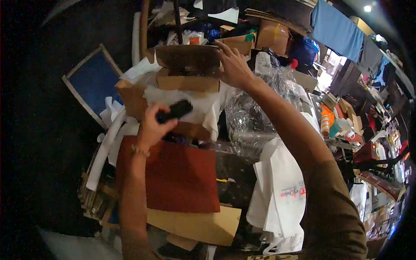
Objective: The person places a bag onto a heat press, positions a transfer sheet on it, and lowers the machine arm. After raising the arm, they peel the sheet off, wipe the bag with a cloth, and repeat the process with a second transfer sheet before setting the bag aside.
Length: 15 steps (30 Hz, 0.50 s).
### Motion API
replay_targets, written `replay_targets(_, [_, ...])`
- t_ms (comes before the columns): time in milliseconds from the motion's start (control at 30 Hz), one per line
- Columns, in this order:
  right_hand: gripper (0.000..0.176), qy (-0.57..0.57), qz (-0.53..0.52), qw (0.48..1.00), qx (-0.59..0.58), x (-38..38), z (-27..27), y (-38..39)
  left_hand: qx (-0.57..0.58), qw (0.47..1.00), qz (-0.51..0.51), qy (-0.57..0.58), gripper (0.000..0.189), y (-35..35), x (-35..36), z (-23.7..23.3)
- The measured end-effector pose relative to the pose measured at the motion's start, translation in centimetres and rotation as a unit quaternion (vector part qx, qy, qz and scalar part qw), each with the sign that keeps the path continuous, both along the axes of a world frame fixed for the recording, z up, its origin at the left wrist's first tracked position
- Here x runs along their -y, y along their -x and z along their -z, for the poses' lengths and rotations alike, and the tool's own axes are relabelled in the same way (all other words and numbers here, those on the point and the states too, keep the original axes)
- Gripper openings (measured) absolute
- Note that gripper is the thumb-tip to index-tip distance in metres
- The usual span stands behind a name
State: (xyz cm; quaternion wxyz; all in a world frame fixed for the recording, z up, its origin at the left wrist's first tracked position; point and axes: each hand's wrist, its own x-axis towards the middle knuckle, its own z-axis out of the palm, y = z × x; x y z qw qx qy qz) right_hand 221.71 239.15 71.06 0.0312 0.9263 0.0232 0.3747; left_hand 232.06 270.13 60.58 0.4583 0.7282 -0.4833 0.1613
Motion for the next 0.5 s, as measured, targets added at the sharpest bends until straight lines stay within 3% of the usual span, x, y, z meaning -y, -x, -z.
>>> replay_targets(67, [0.063,-0.029,-0.031,0.999,0.015,1.4,-0.3,-2.3,-0.046,0.999,-0.007,0.026,0.039,-3.8,4.3,-2.9])
replay_targets(200, [0.067,-0.071,-0.061,0.996,-0.015,0.0,-1.4,-1.4,0.028,0.998,-0.029,0.057,0.041,-11.4,11.5,-4.4])
replay_targets(233, [0.065,-0.050,-0.083,0.995,0.025,0.4,-0.7,-1.9,0.027,0.998,-0.024,0.058,0.041,-12.4,12.6,-4.1])
replay_targets(333, [0.066,-0.043,-0.077,0.994,0.059,1.2,0.7,-2.4,-0.045,0.999,-0.005,-0.008,0.042,-13.3,14.7,-3.0])
replay_targets(400, [0.070,-0.039,-0.088,0.994,0.047,1.1,1.6,-1.8,0.038,0.995,-0.007,0.093,0.040,-12.6,15.0,-1.3])
replay_targets(467, [0.071,-0.032,-0.046,0.998,0.032,0.0,2.7,-0.3,0.010,0.986,-0.004,0.165,0.035,-12.5,13.5,0.7])
replay_targets(500, [0.068,-0.021,-0.034,0.998,-0.047,-1.6,2.5,1.5,0.058,0.986,-0.071,0.140,0.033,-10.8,11.9,0.7])
